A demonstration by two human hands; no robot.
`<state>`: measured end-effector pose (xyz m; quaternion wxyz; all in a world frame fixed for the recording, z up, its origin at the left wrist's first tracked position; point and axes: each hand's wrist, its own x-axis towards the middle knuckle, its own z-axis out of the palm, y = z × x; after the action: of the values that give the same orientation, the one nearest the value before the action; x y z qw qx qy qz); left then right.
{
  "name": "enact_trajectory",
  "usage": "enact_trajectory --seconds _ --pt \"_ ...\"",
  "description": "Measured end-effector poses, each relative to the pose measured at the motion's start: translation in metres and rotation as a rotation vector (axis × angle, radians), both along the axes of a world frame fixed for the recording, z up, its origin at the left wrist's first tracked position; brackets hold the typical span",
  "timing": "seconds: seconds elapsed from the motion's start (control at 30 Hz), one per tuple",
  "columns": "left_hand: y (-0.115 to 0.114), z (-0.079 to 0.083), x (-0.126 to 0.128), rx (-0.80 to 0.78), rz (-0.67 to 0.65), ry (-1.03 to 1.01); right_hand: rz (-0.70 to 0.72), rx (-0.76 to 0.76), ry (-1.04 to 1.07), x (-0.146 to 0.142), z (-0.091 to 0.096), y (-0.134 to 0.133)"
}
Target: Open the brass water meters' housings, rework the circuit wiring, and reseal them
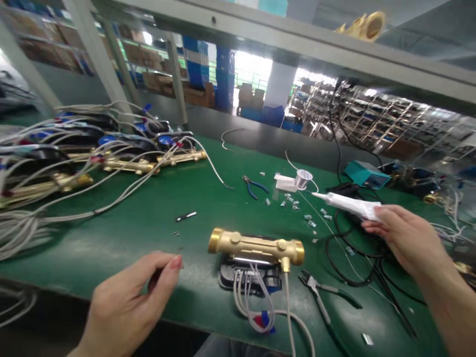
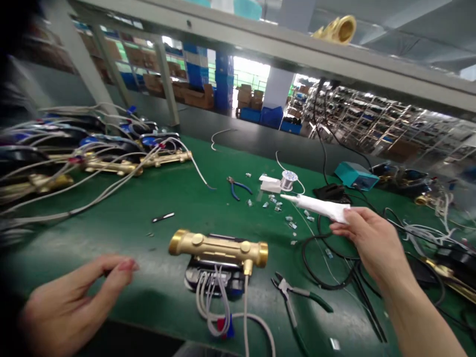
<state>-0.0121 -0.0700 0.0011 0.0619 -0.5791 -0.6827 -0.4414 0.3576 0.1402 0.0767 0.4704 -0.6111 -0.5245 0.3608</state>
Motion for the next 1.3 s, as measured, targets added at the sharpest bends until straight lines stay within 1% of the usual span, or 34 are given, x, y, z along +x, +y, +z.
enact_trajectory --seconds 0.07,0.13,0.17,0.27,0.37,0.43,0.5,0.57,0.63,0.8,0.9,0.97,1.03,1.1,1.2,1.3 --pt "-0.008 -0.010 0.013 -0.055 -0.113 -0.014 0.024 0.014 0.011 -0.006 0.008 -0.035" --pt "-0.013 -0.020 0.026 -0.149 -0.209 -0.068 0.045 0.004 -0.072 -0.018 0.012 -0.068" --pt "-0.014 -0.026 0.032 -0.208 -0.234 -0.098 0.060 0.034 -0.127 -0.026 0.013 -0.083" --pt "-0.011 -0.037 0.044 -0.337 -0.251 -0.151 0.106 0.265 -0.279 -0.053 0.008 -0.119" --pt "-0.006 -0.038 0.047 -0.339 -0.275 -0.190 0.243 0.470 -0.456 -0.075 -0.001 -0.143" --pt "-0.005 -0.034 0.045 -0.312 -0.293 -0.219 0.301 0.549 -0.672 -0.085 -0.006 -0.153" --pt "-0.005 -0.031 0.042 -0.280 -0.307 -0.237 0.315 0.631 -0.885 -0.092 -0.009 -0.158" --pt "-0.007 -0.028 0.039 -0.252 -0.321 -0.248 0.354 0.700 -1.013 -0.098 -0.010 -0.159" --pt "-0.010 -0.027 0.037 -0.236 -0.331 -0.257 0.392 0.754 -1.056 -0.102 -0.010 -0.158" --pt "-0.012 -0.026 0.035 -0.219 -0.348 -0.273 0.435 0.851 -1.102 -0.110 -0.009 -0.153" --pt "-0.012 -0.026 0.035 -0.210 -0.357 -0.270 0.537 0.898 -1.120 -0.112 -0.007 -0.148" --pt "-0.011 -0.023 0.036 -0.194 -0.370 -0.268 0.618 0.928 -1.111 -0.115 -0.005 -0.143" --pt "-0.008 -0.016 0.038 -0.148 -0.388 -0.284 0.687 0.946 -1.060 -0.120 -0.002 -0.139" --pt "-0.003 -0.004 0.042 -0.079 -0.427 -0.335 0.715 0.938 -0.986 -0.126 0.000 -0.137" --pt "0.011 0.017 0.051 0.005 -0.548 -0.435 0.703 0.891 -0.885 -0.135 0.004 -0.135" --pt "0.027 0.033 0.059 0.089 -0.691 -0.448 0.701 0.849 -0.776 -0.139 0.007 -0.133"
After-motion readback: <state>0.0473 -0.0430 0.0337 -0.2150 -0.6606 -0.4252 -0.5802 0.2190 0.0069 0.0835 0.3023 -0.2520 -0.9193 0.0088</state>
